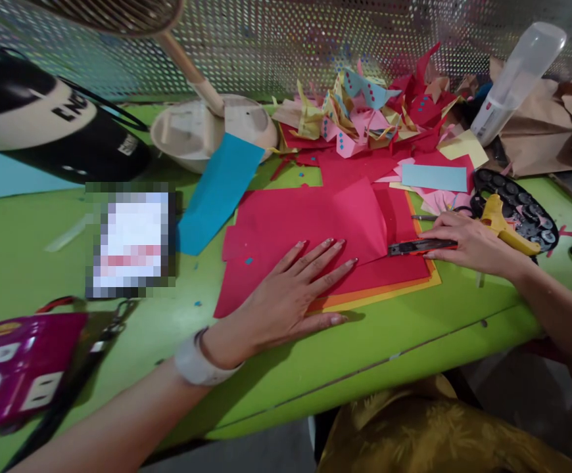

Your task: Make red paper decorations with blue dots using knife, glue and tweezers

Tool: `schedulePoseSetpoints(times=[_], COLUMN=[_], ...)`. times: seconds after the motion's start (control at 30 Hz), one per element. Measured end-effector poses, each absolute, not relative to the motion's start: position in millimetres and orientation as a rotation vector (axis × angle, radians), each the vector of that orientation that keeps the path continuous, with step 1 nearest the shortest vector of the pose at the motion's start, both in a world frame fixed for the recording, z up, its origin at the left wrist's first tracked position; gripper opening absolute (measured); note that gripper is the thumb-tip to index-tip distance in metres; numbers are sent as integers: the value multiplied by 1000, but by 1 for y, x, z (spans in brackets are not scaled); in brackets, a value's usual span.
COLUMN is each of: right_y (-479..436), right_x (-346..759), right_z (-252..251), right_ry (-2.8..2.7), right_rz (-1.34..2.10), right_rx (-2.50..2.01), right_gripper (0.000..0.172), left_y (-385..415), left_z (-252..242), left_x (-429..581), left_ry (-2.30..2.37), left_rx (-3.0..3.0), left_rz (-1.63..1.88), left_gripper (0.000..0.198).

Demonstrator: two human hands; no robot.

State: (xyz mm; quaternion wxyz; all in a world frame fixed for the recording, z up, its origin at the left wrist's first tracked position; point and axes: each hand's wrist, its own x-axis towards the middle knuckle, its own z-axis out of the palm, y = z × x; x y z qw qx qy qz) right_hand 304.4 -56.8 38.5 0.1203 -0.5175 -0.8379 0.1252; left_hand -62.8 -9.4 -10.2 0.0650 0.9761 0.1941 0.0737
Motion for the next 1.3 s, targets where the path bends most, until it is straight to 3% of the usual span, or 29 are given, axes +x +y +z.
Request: schedulePoseSetpoints(times=[1.3], right_y=[-63], right_x=[286], right_z=[29], right_ry=[-2411], right_rz=[274], right_rx=[-1391], right_gripper=[30], left_y=[-12], left_z=[-6], left_x=[-60], left_ry=[626], left_rx=[2889], left_rz=[171], left_gripper=[85])
